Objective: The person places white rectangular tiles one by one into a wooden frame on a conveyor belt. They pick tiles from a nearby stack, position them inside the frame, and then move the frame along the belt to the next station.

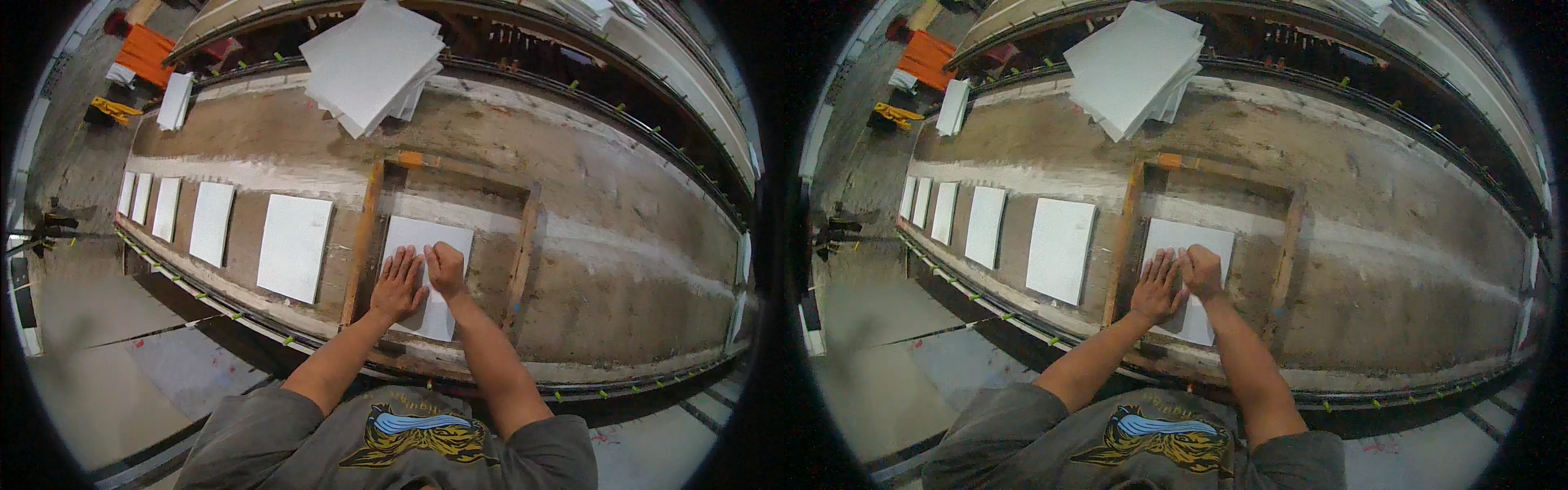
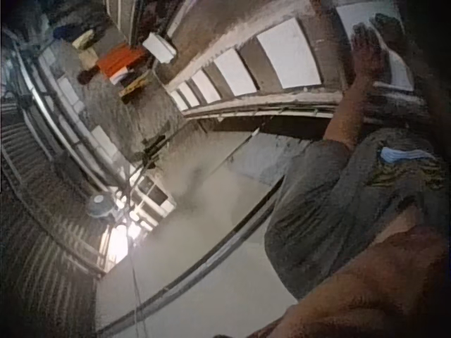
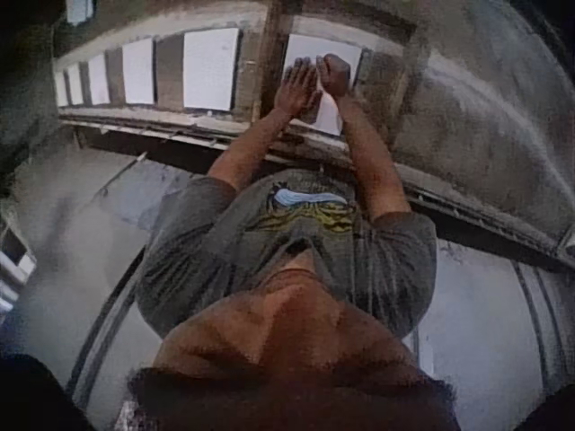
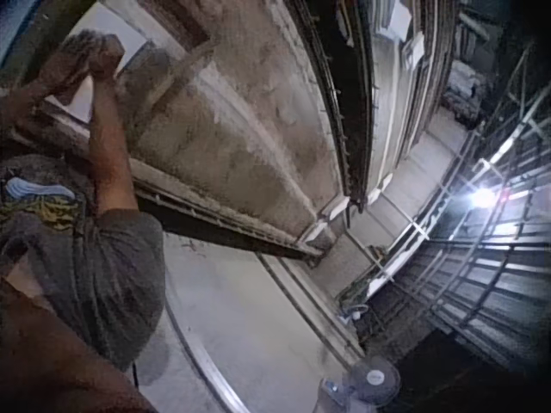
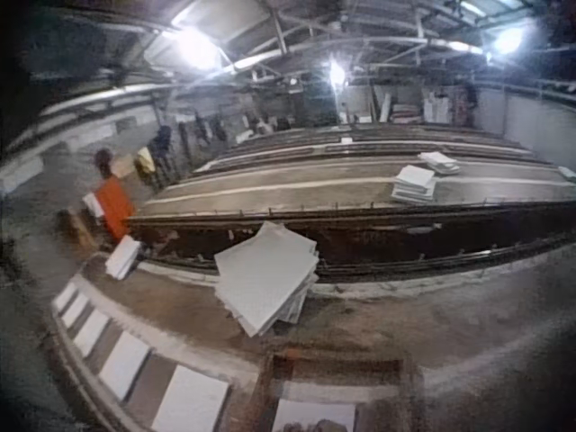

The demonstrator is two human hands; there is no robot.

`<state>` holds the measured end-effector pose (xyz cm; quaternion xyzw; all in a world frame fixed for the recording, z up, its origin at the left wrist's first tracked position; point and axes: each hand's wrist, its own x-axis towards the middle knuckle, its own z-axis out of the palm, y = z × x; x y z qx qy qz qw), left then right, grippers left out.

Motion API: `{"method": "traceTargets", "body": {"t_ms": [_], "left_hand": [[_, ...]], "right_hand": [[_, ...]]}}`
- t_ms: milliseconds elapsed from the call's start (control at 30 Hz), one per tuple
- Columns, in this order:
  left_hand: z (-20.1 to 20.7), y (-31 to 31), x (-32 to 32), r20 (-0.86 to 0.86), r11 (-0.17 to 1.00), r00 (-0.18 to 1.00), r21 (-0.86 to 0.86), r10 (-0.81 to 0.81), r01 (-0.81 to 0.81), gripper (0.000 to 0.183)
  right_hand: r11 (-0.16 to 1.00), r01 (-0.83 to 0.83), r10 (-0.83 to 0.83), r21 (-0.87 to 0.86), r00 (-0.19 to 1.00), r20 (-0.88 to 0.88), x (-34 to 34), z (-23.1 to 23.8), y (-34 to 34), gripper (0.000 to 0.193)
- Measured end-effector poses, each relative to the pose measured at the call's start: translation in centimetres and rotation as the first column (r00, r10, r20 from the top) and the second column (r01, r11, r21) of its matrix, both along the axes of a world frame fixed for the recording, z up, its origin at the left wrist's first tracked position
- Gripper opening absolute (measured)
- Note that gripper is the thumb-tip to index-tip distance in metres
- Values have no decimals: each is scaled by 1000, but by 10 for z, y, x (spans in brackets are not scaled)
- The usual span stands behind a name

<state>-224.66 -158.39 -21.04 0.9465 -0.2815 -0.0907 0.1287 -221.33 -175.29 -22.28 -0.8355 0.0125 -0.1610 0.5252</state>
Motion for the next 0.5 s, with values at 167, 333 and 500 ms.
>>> {"method": "traceTargets", "body": {"t_ms": [167,333,500], "left_hand": [[-7,2,-4,-17,993,1000,114,4,-2,78],[-5,2,-3,13,998,1000,55,6,-7,75],[6,7,9,-118,998,993,44,-28,34,77]], "right_hand": [[997,-69,68,-25,997,-40,8,-11,8,35],[999,-14,18,30,991,-136,9,-3,2,34],[878,173,-286,-447,937,-199,-65,17,-61,37]]}}
